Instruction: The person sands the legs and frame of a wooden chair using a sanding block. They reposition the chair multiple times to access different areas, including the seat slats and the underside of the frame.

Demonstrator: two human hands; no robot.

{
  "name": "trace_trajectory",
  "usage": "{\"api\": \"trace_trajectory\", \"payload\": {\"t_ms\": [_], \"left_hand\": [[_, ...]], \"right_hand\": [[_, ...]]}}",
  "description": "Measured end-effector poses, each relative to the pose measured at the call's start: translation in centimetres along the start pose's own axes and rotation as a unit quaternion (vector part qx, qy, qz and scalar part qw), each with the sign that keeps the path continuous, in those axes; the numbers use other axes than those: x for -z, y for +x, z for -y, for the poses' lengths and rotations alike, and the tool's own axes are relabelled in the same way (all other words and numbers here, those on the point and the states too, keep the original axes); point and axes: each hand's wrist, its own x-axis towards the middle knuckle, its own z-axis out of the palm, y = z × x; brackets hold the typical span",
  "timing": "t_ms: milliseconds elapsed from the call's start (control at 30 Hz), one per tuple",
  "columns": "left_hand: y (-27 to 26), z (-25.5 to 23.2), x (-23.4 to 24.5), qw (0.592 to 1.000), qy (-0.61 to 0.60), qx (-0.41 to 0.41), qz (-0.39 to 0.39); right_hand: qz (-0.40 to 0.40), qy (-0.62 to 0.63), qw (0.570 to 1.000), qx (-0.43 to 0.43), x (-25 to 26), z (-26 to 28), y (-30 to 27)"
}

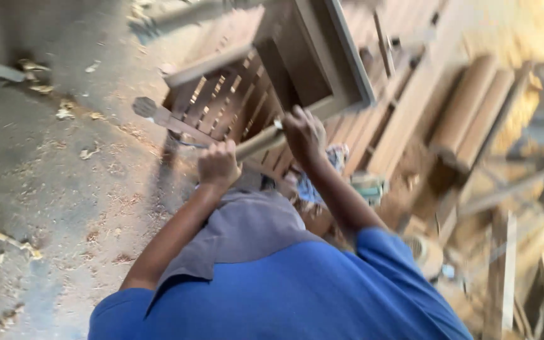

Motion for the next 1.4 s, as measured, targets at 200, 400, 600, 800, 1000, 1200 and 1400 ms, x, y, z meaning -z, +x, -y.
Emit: {"api": "trace_trajectory", "payload": {"t_ms": [200, 400, 600, 800, 1000, 1200, 1400], "left_hand": [[-0.2, -1.8, -0.5, 0.997, 0.018, 0.079, -0.02], [0.5, -2.8, -4.7, 0.978, 0.037, 0.193, 0.069], [1.3, -4.1, -3.7, 0.974, 0.078, 0.198, 0.075], [1.0, -3.5, -4.5, 0.972, 0.077, 0.183, 0.124], [1.3, -3.1, -6.2, 0.965, 0.12, 0.18, 0.15], [1.8, -1.9, -7.4, 0.963, 0.133, 0.181, 0.15], [1.3, -3.9, -5.9, 0.964, 0.145, 0.185, 0.124]], "right_hand": [[0.007, 0.088, 0.996, -0.021, -4.0, -1.6, -0.5], [0.023, 0.183, 0.975, 0.125, -2.8, -4.7, -1.1], [0.192, 0.203, 0.958, 0.069, -4.5, -6.4, -0.4], [0.25, 0.212, 0.94, 0.09, -4.9, -7.2, -0.7], [0.197, 0.225, 0.95, 0.088, -4.8, -6.6, 0.0], [0.2, 0.236, 0.949, 0.063, -3.2, -6.9, -0.4], [0.253, 0.225, 0.939, 0.065, -8.1, -7.0, 2.0]]}}
